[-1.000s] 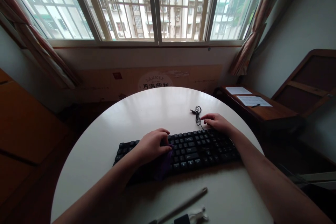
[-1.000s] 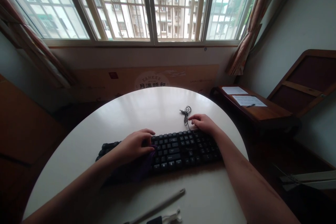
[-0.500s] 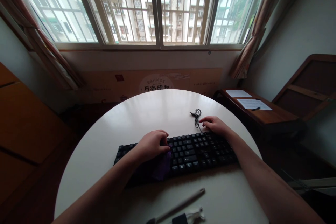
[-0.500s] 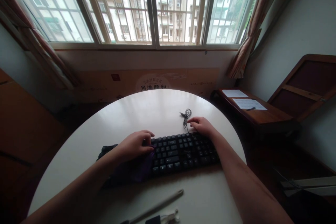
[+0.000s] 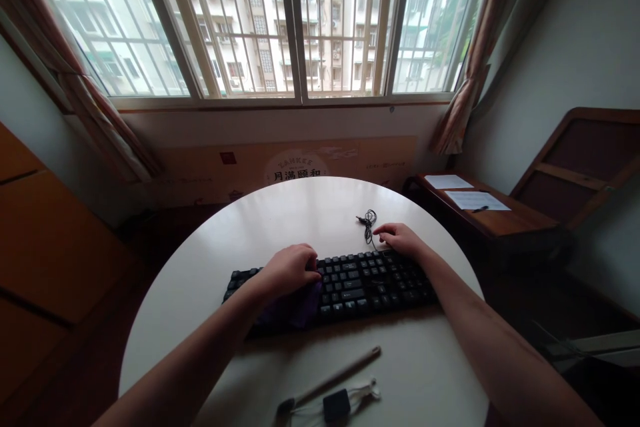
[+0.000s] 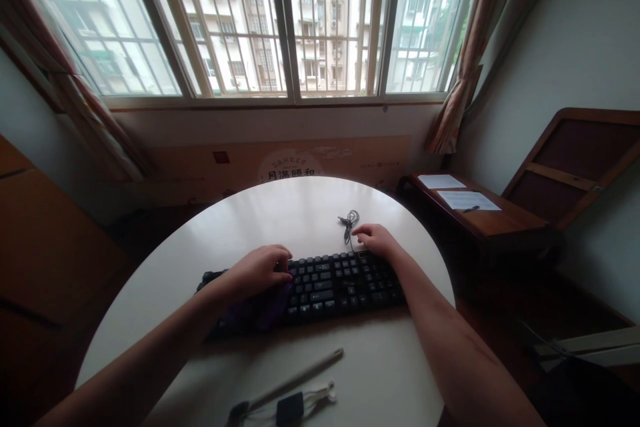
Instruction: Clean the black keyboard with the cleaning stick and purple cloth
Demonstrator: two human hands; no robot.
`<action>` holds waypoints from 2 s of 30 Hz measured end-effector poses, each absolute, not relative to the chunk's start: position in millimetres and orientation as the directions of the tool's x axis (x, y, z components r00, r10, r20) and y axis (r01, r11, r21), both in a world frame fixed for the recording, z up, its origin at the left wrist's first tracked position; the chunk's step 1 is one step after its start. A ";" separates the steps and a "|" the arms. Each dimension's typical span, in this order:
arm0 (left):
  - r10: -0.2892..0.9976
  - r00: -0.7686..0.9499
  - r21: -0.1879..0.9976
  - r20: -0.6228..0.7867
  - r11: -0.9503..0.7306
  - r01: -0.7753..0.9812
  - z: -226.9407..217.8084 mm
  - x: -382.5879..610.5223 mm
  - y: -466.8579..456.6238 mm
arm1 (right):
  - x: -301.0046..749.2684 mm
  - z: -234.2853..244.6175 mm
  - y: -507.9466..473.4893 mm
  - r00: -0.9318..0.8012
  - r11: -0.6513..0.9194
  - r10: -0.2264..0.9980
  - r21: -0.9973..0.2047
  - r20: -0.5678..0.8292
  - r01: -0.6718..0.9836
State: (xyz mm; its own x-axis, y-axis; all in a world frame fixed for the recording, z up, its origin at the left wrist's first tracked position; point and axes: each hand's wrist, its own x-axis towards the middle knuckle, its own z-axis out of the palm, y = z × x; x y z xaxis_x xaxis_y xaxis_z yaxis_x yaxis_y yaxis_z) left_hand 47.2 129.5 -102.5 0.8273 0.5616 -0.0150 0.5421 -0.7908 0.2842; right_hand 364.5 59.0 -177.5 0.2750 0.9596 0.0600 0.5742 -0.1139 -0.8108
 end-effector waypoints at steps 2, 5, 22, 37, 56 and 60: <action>0.515 0.853 0.273 -0.089 -0.811 0.518 -94.5 52.6 131.5 | 365.2 -178.9 59.7 0.276 -0.108 0.959 -0.810 0.068 0.576; 0.489 0.863 0.304 -0.124 -0.809 0.502 -89.0 61.3 134.0 | 365.8 -179.7 60.3 0.270 -0.099 0.960 -0.810 0.076 0.579; 0.478 0.878 0.318 -0.015 -0.830 0.458 -108.4 59.6 128.0 | 362.2 -173.5 56.2 0.229 -0.091 0.971 -0.783 0.067 0.616; 0.405 0.913 0.411 -0.038 -0.827 0.384 -103.5 57.4 129.2 | 361.9 -173.1 56.5 0.227 -0.112 0.973 -0.781 0.038 0.614; 0.432 0.902 0.359 0.003 -0.842 0.403 -118.5 56.1 133.0 | 360.3 -170.1 50.5 0.214 -0.108 0.977 -0.811 0.021 0.575; 0.451 0.892 0.291 0.020 -0.856 0.427 -117.1 56.4 128.9 | 360.0 -166.6 46.9 0.162 -0.093 0.987 -0.785 0.010 0.613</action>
